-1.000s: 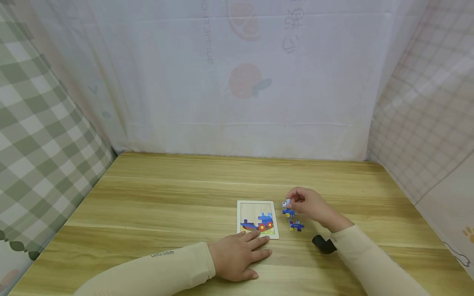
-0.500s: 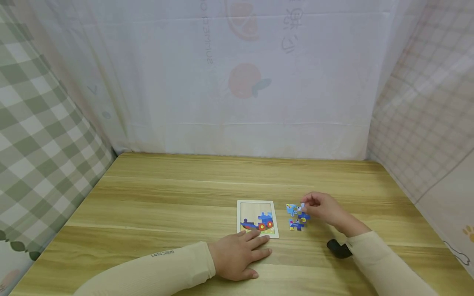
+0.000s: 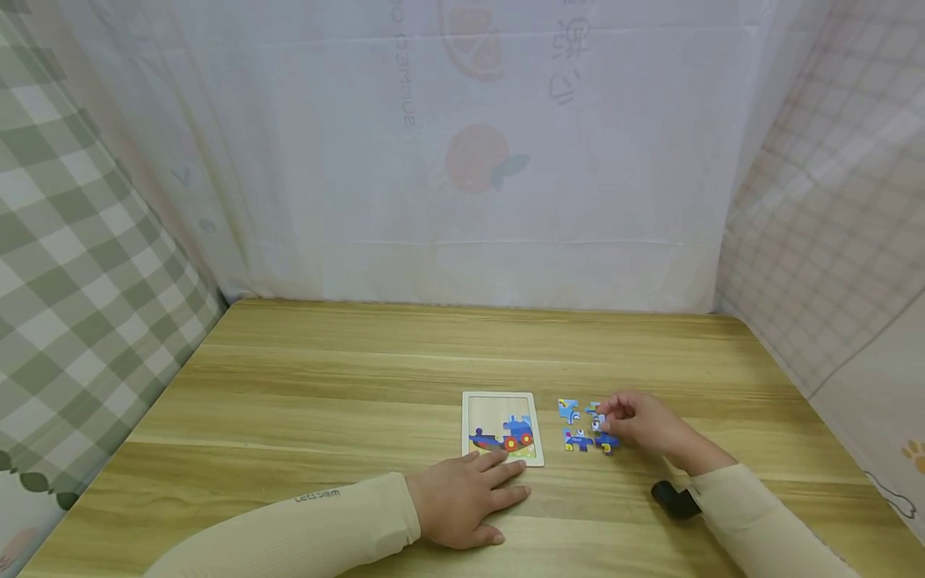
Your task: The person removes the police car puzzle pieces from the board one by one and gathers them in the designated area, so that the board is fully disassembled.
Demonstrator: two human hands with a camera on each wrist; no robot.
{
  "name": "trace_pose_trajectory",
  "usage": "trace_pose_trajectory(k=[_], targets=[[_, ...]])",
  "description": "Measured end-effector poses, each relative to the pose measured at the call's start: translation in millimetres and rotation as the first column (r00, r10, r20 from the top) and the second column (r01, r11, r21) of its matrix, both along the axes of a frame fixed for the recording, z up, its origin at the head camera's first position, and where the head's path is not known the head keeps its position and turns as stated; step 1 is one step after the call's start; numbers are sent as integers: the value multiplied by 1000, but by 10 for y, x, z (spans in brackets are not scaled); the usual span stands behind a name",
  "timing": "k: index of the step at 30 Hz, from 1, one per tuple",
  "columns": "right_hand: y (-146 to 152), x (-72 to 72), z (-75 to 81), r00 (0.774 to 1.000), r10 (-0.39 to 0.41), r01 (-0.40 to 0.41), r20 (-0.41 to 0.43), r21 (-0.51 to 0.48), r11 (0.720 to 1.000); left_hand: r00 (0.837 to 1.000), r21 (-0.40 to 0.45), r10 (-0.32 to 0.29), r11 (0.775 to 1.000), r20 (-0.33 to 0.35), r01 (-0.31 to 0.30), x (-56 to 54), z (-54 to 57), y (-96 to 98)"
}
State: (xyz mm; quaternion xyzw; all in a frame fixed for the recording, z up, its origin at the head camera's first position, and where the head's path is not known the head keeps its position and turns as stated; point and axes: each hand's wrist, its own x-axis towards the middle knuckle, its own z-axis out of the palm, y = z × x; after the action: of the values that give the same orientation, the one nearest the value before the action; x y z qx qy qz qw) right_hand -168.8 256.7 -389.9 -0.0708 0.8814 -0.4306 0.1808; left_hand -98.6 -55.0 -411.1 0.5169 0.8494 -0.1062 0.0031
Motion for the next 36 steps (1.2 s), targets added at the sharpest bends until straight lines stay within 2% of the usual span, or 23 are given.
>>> trace_pose_trajectory(k=[6,15,23,36], targets=[[-1,14,-27,1000,-10,10,18,13,1000,1000,-7,-1,1000,-3,1,-4,-1,0],[21,8,-80,1000,1,0,-21,40,999,1000,-8,0,1000,-5,0,-3,-5,1],[5,2,-61,998,13,-5,-57,132,991,1000,2,10,1000,7,-10,4,-3,-3],[-29,0,-41,985,83,-47,-149,235,971,1000,-9,4,1000,7,-4,-3,-7,-1]])
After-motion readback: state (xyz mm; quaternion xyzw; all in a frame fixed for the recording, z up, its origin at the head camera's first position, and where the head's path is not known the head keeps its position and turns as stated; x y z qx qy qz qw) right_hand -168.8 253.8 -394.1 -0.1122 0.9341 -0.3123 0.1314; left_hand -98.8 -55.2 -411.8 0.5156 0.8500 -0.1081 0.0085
